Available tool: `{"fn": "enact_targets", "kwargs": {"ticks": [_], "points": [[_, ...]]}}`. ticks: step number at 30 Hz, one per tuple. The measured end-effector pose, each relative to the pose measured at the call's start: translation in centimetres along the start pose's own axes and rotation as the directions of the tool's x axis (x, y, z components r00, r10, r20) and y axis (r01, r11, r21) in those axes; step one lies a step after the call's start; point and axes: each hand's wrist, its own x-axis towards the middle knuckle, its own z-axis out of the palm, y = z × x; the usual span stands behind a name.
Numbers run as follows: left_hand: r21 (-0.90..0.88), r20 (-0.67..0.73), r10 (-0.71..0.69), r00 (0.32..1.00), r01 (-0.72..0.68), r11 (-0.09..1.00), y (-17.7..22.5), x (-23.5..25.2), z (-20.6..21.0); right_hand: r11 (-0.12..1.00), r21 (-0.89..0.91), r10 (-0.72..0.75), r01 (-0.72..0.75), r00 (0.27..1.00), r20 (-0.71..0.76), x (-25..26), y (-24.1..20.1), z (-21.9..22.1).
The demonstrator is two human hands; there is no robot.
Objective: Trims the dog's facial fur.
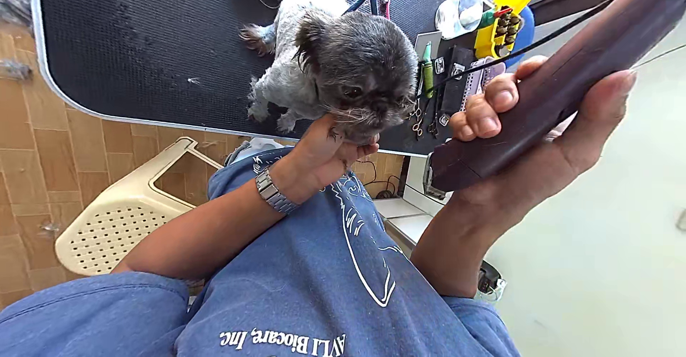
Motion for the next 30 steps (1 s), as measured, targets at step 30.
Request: {"fn": "enact_targets", "kwargs": {"ticks": [30], "points": [[0.004,0.005,-0.010,1.000,0.010,1.000,0.3,0.2,0.6,0.501,-0.630,-0.358,0.594,0.804,0.474,1.8,0.2,0.0]]}}
